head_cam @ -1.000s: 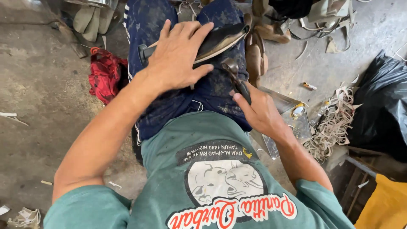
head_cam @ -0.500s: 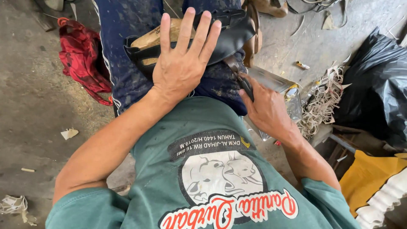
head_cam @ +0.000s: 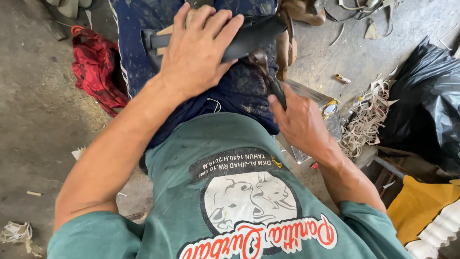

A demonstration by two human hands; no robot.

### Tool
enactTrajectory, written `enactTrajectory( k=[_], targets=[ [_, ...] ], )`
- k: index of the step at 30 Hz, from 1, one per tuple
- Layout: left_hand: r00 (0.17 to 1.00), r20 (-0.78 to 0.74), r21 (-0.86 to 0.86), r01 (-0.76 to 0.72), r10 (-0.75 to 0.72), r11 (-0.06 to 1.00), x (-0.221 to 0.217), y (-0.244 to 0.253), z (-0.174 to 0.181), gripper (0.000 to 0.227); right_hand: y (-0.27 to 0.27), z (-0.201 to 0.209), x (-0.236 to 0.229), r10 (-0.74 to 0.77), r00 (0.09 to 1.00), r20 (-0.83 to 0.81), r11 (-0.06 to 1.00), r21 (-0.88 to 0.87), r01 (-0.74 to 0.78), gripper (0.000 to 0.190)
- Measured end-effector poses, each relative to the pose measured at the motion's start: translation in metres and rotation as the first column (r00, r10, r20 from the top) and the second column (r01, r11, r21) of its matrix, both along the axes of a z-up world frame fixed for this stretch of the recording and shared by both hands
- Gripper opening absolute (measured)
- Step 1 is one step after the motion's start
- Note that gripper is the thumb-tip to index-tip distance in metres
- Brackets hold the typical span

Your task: The person takes a shoe upper and a sole piece from a plastic bag and fits them together. They then use a hammer to tap the sole into place on the shoe upper, repeatedly adjusting the shoe and hammering different areas to secure the parts.

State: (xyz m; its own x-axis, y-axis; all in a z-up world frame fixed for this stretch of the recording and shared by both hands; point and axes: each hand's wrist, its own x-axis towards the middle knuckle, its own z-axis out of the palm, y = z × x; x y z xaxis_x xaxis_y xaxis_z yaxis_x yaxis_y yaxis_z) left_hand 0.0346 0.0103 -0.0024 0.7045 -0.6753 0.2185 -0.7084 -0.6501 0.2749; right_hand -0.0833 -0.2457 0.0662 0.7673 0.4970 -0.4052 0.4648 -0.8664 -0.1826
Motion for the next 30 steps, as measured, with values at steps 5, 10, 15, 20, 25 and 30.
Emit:
enactTrajectory(
  k=[5,10,15,20,25,30],
  targets=[
    [0.922,-0.367,-0.203,0.047,-0.121,0.978,0.035,0.009,-0.003,0.061,0.027,0.013,0.038,-0.519,0.796,-0.311,0.757,0.264,0.597,0.027],
    [0.846,-0.486,-0.316,0.062,-0.218,0.947,0.063,0.012,0.011,0.051,0.030,-0.007,0.055,-0.516,0.811,-0.275,0.724,0.365,0.585,0.024],
    [0.748,-0.638,-0.248,0.028,-0.185,0.968,0.079,0.008,0.013,0.055,0.025,-0.006,0.069,-0.528,0.793,-0.304,0.720,0.335,0.608,0.027],
    [0.650,-0.736,-0.264,-0.016,-0.190,0.964,0.094,0.008,0.018,0.053,0.015,-0.055,0.071,-0.455,0.880,-0.137,0.740,0.492,0.459,0.025],
    [0.659,-0.732,-0.224,0.005,-0.172,0.974,0.102,0.007,0.019,0.055,0.023,-0.046,0.081,-0.489,0.851,-0.191,0.687,0.517,0.511,0.026],
    [0.643,-0.742,-0.239,0.016,-0.193,0.971,0.100,0.004,0.015,0.054,0.022,-0.063,0.071,-0.500,0.860,-0.104,0.696,0.543,0.470,0.027]
  ],
)
